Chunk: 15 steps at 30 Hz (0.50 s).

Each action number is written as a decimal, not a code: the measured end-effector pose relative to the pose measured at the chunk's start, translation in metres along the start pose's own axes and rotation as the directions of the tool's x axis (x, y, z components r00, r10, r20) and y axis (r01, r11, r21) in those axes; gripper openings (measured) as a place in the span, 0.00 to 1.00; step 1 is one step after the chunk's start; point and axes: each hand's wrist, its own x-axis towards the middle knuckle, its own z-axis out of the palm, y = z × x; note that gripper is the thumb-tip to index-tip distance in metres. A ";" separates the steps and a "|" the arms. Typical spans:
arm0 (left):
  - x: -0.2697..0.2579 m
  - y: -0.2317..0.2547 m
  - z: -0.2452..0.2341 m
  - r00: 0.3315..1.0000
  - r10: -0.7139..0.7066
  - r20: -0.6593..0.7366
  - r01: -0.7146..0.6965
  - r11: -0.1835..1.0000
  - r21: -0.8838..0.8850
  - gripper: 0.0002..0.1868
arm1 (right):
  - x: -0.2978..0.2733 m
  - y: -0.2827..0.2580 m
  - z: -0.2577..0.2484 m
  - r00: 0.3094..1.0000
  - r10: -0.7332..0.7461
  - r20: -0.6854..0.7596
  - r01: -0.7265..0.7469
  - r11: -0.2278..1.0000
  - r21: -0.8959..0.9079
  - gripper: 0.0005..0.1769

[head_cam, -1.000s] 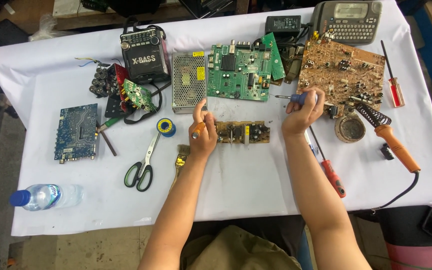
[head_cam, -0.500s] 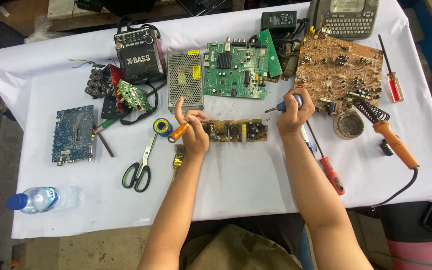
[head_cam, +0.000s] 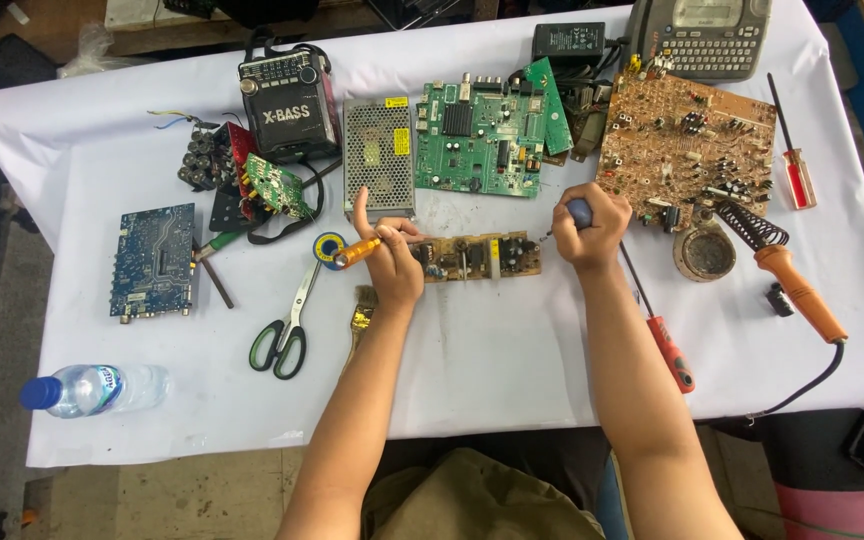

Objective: The person uses a screwdriver to remove screws from a small circuit board on a workbench. They continue unscrewing and adjusting the board throughout the clip.

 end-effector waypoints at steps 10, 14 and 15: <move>-0.002 0.020 0.002 0.998 0.052 0.031 -0.055 0.992 0.110 0.30 | -0.004 0.001 0.007 0.990 0.038 0.135 -0.049 0.996 0.080 0.07; -0.003 0.016 0.001 0.991 0.120 0.050 -0.125 0.986 0.111 0.29 | -0.005 -0.001 0.010 0.985 0.059 0.161 -0.075 0.992 0.097 0.07; -0.003 0.016 0.000 0.989 0.140 0.053 -0.144 0.986 0.086 0.29 | -0.005 0.000 0.011 0.983 0.059 0.173 -0.077 0.992 0.100 0.07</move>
